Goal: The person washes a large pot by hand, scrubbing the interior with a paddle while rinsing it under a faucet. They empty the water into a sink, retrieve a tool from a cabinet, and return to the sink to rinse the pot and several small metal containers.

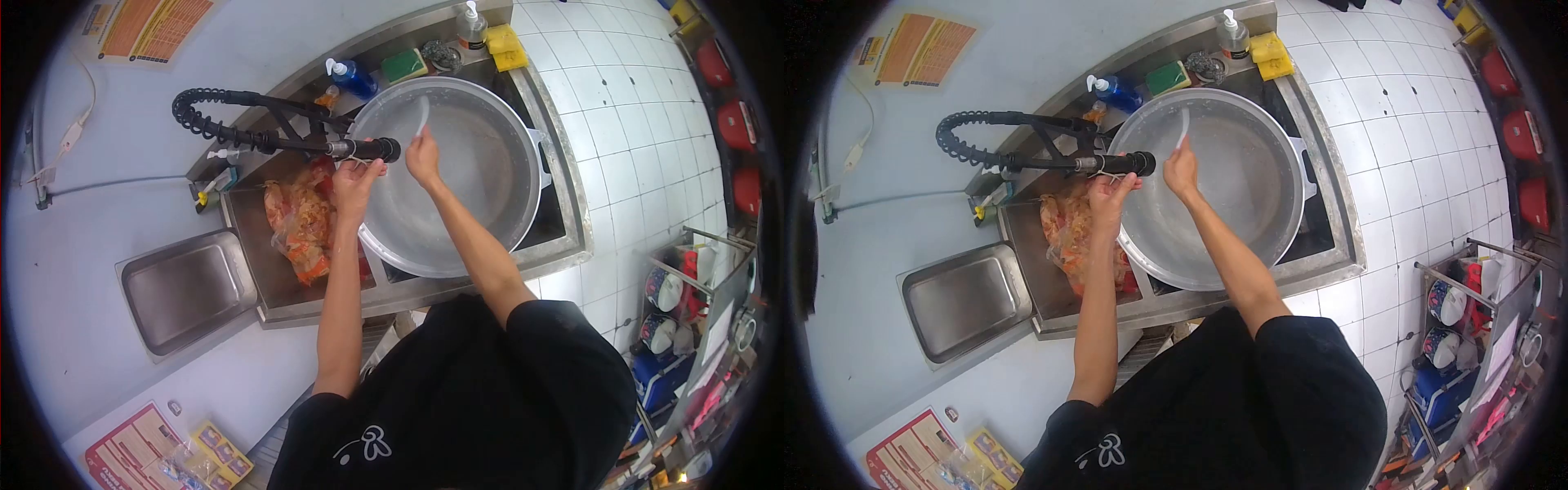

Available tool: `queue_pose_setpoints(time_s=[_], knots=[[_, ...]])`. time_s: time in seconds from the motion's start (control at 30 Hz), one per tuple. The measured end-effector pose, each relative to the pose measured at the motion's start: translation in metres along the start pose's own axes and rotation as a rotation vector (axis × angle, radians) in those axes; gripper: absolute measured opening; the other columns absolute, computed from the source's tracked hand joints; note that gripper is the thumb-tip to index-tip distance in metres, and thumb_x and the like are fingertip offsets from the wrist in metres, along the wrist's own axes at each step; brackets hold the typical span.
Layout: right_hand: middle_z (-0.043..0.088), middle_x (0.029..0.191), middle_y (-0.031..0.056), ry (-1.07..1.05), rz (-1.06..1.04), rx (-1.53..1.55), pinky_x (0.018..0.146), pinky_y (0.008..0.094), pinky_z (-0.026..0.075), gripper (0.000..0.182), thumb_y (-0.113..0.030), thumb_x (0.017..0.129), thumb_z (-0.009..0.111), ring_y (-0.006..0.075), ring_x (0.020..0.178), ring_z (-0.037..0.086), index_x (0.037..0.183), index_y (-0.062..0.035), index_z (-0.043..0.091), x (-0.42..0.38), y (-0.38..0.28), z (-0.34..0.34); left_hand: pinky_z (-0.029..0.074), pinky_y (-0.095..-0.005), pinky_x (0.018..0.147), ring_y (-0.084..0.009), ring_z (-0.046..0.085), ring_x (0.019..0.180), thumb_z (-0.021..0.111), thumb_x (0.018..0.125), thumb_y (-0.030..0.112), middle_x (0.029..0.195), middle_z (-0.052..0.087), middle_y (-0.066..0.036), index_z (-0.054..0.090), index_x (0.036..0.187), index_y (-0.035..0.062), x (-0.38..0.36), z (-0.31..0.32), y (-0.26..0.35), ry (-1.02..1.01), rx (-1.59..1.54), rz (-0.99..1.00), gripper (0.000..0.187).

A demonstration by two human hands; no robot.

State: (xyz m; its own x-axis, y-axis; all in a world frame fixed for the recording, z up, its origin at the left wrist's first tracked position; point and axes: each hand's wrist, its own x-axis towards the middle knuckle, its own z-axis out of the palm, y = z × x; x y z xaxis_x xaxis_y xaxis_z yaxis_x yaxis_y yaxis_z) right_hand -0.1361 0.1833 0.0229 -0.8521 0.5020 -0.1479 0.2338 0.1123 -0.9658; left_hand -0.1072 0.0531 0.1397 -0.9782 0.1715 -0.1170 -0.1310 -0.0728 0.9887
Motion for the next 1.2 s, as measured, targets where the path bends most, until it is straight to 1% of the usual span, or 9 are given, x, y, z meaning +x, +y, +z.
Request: queue_pose_setpoints(time_s=[0.13,0.2,0.43,0.5,0.63,0.83,0.93,1.07,1.2], knots=[[0.064,0.09,0.0282,-0.048,0.11,0.188,0.076,0.0463,0.048,0.039,-0.008,0.087,0.045,0.0441,0.088,0.062,0.124,0.0051,0.049,0.011,0.009,0.005,0.055,-0.0299,0.076,-0.0164,0.064,0.085,0.065,0.085,0.002,0.109,0.062,-0.01,0.048,0.129,-0.0037,-0.005,-0.002,0.002,-0.003,0.018,-0.004,0.048],[0.065,0.09,0.0265,-0.37,-0.173,-0.039,0.078,0.0453,0.048,0.038,-0.008,0.087,0.046,0.0427,0.089,0.062,0.124,0.0013,0.05,0.013,0.025,0.013,0.053,-0.027,0.074,-0.0146,0.063,0.085,0.063,0.084,-0.003,0.112,0.061,-0.007,0.05,0.128,-0.0016,-0.005,-0.005,0.002,0.002,0.01,-0.015,0.045],[0.065,0.095,0.0253,-0.095,0.037,0.038,0.081,0.0441,0.047,0.044,-0.005,0.082,0.046,0.0405,0.094,0.062,0.125,-0.0001,0.051,0.023,0.025,-0.023,0.052,-0.0279,0.073,-0.0179,0.064,0.091,0.054,0.083,-0.008,0.115,0.061,-0.009,0.052,0.125,0.0004,-0.008,-0.023,-0.009,-0.001,-0.01,-0.014,0.043],[0.065,0.097,0.0239,-0.782,-0.333,0.0,0.08,0.0448,0.048,0.048,-0.005,0.08,0.048,0.0415,0.095,0.062,0.128,-0.001,0.049,0.018,0.035,-0.018,0.05,-0.0275,0.074,-0.0174,0.064,0.093,0.049,0.084,-0.007,0.12,0.059,-0.009,0.053,0.124,-0.0004,-0.002,-0.026,-0.014,-0.062,0.071,-0.011,0.041],[0.065,0.099,0.0238,-0.925,-0.404,-0.295,0.082,0.0442,0.049,0.042,-0.007,0.078,0.052,0.0401,0.096,0.062,0.119,0.0015,0.055,-0.008,0.002,-0.048,0.05,-0.0297,0.078,-0.0181,0.062,0.099,0.05,0.083,-0.004,0.122,0.058,-0.009,0.055,0.123,0.0007,-0.011,-0.038,-0.031,-0.044,0.092,0.005,0.04],[0.066,0.095,0.0219,-0.524,-0.432,-1.41,0.068,0.0448,0.055,0.034,-0.008,0.081,0.056,0.0341,0.08,0.068,0.113,0.0024,0.057,0.015,-0.032,-0.143,0.028,-0.0508,0.107,-0.0394,0.037,0.129,0.056,0.084,0.019,0.141,0.039,-0.018,0.043,0.136,0.009,-0.05,-0.079,-0.086,0.354,1.321,0.299,0.055],[0.067,0.095,0.0207,-0.376,-0.642,-1.571,0.063,0.0415,0.057,0.028,-0.009,0.084,0.052,0.031,0.076,0.069,0.108,0.0027,0.06,0.039,-0.042,-0.166,0.025,-0.0547,0.108,-0.0422,0.031,0.132,0.052,0.088,0.021,0.146,0.03,-0.019,0.037,0.141,0.0115,-0.059,-0.078,-0.108,0.401,1.216,0.187,0.056],[0.068,0.1,0.017,-1.059,-0.491,-1.955,0.071,0.0402,0.056,0.025,-0.012,0.081,0.058,0.0299,0.093,0.068,0.102,-0.0055,0.07,0.017,-0.012,-0.192,0.03,-0.0499,0.107,-0.0413,0.032,0.132,0.047,0.092,0.009,0.145,0.032,-0.02,0.037,0.142,0.0154,-0.054,-0.087,-0.127,0.46,0.969,0.238,0.052],[0.069,0.093,0.0174,-1.299,-0.207,-1.925,0.077,0.0427,0.054,0.03,-0.015,0.076,0.059,0.0305,0.093,0.067,0.102,-0.0032,0.07,-0.019,-0.041,-0.152,0.034,-0.0466,0.105,-0.0413,0.036,0.13,0.045,0.091,0.003,0.143,0.035,-0.02,0.039,0.141,0.0203,-0.058,-0.093,-0.131,0.514,0.931,0.202,0.053]])
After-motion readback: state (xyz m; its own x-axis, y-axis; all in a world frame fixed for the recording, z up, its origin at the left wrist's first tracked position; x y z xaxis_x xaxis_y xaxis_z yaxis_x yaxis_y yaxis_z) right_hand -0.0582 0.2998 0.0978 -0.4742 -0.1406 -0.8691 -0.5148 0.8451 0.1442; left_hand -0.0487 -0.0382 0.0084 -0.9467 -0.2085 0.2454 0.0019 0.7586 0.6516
